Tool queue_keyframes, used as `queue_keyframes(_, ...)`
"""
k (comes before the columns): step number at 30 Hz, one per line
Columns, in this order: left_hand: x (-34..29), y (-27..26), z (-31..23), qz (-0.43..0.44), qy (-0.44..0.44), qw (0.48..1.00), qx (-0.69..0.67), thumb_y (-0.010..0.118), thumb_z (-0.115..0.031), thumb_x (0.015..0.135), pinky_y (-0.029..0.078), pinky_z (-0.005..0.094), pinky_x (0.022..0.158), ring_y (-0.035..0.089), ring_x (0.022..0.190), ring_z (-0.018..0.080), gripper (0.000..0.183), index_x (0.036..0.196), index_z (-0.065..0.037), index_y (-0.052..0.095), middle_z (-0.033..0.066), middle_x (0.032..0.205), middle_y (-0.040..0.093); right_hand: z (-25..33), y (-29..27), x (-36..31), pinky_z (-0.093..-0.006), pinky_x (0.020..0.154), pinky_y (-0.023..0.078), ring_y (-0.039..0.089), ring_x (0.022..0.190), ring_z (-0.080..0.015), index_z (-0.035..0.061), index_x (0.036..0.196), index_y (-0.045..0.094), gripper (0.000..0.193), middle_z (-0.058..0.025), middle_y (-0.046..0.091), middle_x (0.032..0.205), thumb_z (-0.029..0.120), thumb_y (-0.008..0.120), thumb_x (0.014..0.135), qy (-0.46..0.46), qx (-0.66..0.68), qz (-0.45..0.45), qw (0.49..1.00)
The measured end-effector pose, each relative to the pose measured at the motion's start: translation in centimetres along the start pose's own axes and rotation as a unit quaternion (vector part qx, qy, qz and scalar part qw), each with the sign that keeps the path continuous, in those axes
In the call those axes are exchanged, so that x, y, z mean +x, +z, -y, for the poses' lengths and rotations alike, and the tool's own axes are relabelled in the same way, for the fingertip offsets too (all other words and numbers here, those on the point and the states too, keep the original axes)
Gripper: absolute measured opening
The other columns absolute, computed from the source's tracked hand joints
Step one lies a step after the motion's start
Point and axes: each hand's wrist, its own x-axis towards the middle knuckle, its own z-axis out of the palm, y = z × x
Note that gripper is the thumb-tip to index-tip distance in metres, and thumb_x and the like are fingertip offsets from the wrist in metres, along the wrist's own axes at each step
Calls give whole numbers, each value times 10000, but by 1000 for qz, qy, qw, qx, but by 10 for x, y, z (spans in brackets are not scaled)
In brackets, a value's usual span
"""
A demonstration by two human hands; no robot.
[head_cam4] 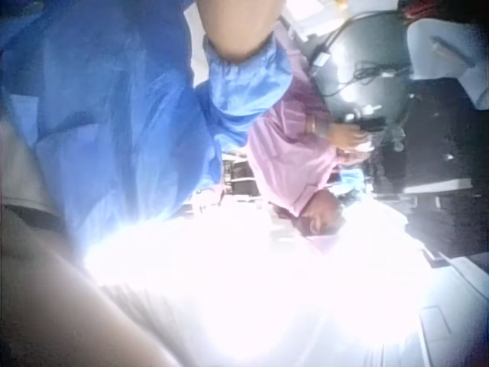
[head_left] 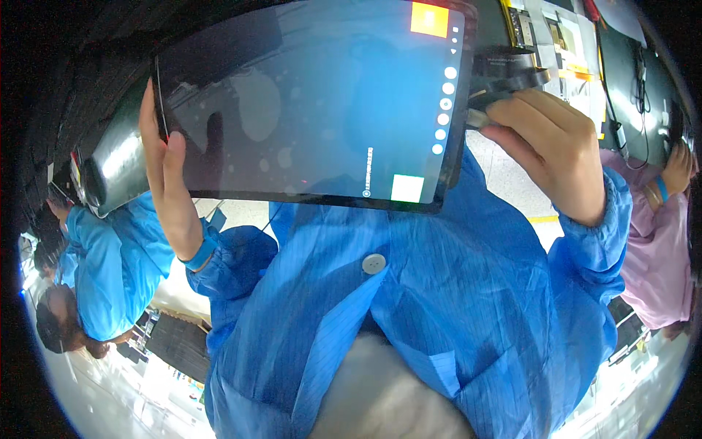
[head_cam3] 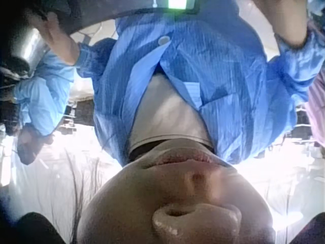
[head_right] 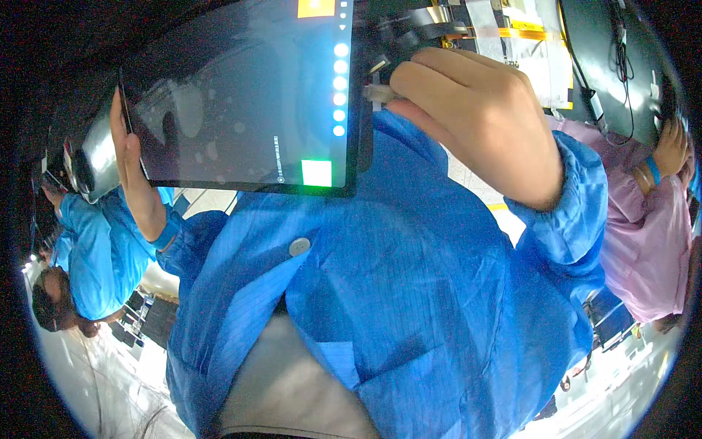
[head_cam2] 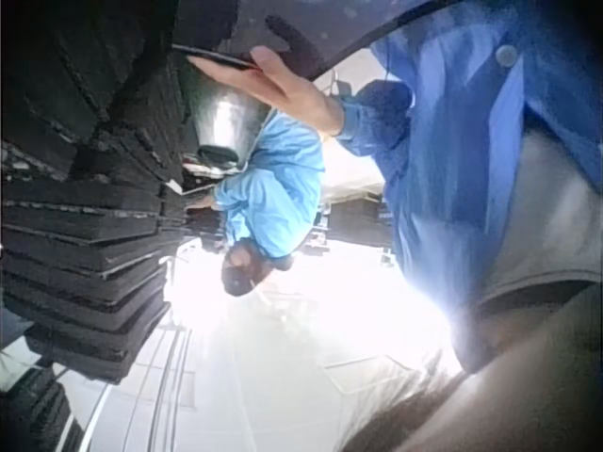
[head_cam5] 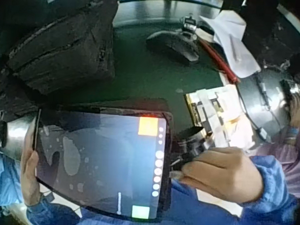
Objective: The person connects tablet screens to a testing board using ribbon cables, tests the displays and functions by tapping the touchscreens and inserting a cable, and marks the tested tablets with a pen before placing them onto a stack.
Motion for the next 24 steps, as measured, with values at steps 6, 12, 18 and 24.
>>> queue_keyframes(6,11,-24,1,39,56,984,165,527,-272,882,234,337,1060,339,1284,255,582,1377,-31,338,147,1380,380,3,-2,-3,-346,546,478,568,627,-255,56,841,595,169,-73,530,737,114,689,713,-5,-32,-4,999)
queue_keyframes(12,13,52,-87,77,211,923,314,749,-296,638,175,392,1104,301,1317,329,933,1384,12,281,205,1409,327,8,-3,-1,-322,614,504,606,732,-247,24,842,558,193,-100,564,880,121,668,716,-26,-73,18,997)
queue_keyframes(18,21,120,-93,159,247,912,285,795,-353,573,187,432,1110,338,1282,360,991,1315,88,307,269,1333,373,4,-1,-3,-313,673,509,605,818,-258,26,870,534,181,-121,571,925,102,609,724,-46,-66,47,996)
queue_keyframes(24,24,121,-93,180,225,920,264,802,-258,499,200,456,1103,356,1271,337,947,1294,-1,356,215,1353,371,2,-4,-3,-285,702,518,603,859,-226,40,880,541,206,-97,574,942,104,565,686,-76,-88,53,992)
